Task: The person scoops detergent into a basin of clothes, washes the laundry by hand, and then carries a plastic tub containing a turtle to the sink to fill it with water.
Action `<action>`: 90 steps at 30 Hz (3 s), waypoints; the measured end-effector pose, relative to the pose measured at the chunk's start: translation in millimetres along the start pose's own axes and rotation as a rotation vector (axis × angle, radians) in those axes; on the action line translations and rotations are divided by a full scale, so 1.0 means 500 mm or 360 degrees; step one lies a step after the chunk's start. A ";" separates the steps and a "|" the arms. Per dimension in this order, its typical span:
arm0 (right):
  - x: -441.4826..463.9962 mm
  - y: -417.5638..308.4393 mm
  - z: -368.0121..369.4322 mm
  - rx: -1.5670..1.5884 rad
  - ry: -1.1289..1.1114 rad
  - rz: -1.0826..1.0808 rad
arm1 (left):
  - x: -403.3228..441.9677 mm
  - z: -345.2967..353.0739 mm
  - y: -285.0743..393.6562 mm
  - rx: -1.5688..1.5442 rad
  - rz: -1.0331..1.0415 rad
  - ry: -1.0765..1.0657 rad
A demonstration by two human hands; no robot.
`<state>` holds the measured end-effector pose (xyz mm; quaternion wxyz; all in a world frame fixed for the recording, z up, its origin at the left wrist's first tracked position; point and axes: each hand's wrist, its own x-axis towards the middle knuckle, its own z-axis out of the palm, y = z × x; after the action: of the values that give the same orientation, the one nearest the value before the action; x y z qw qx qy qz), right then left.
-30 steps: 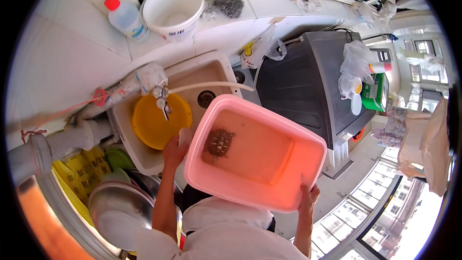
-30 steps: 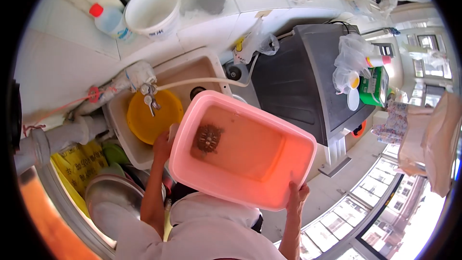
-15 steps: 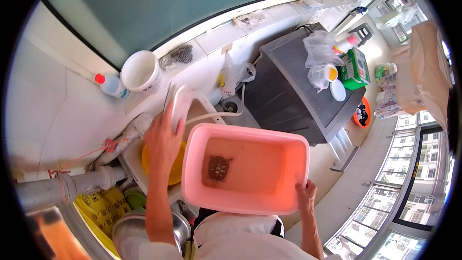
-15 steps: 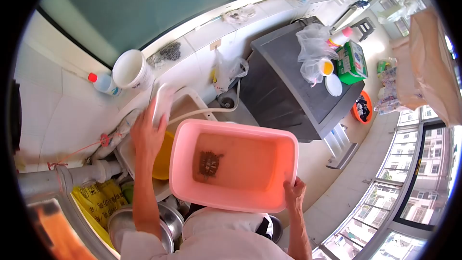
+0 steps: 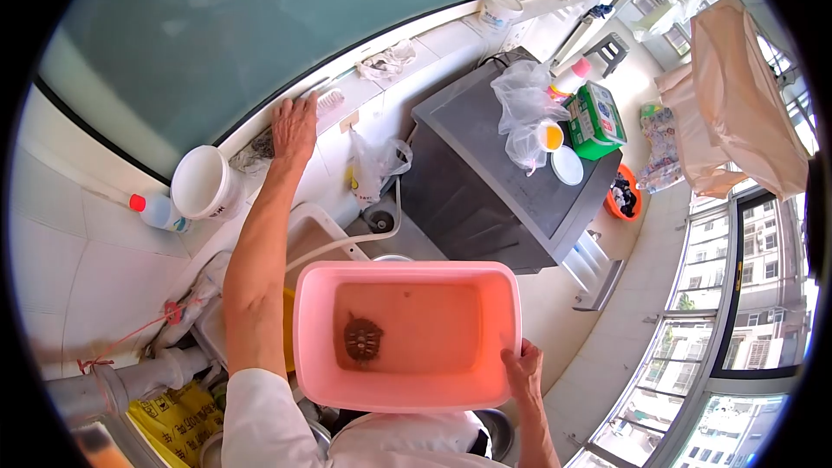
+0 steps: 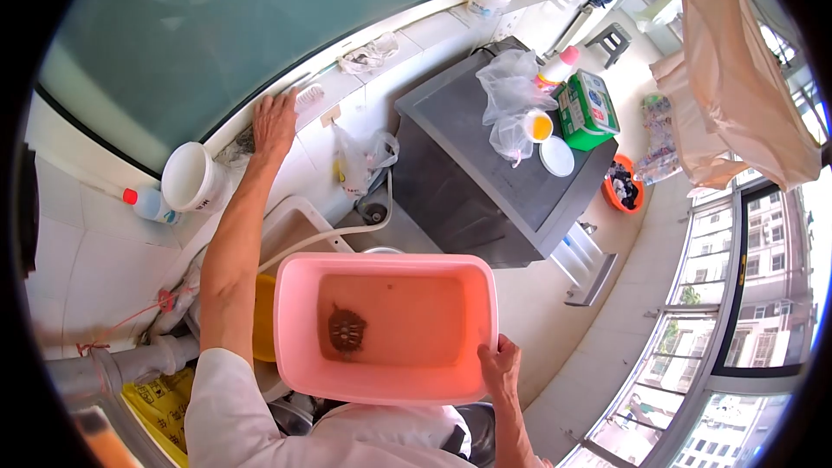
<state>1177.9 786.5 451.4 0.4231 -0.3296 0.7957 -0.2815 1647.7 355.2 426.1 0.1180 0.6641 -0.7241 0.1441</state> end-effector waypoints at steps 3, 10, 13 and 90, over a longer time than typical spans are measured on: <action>-0.011 -0.024 0.005 0.0020 0.0019 -0.0030 | -0.024 -0.013 0.020 0.0022 0.0071 0.0263; -0.014 -0.024 0.013 0.0081 0.0040 -0.0075 | -0.002 -0.010 -0.019 0.0018 0.0231 0.0214; -0.009 -0.013 0.010 0.0037 0.0022 -0.0095 | 0.002 -0.003 -0.023 0.0022 0.0287 0.0227; 0.040 -0.403 -0.007 0.0298 -0.0798 -0.0010 | -0.988 -0.228 0.214 -0.3134 -0.2275 -0.0928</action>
<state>1223.9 646.2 589.7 0.6348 -0.3510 0.6355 -0.2647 1583.6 863.5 347.6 0.4511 0.5450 -0.0011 -0.7067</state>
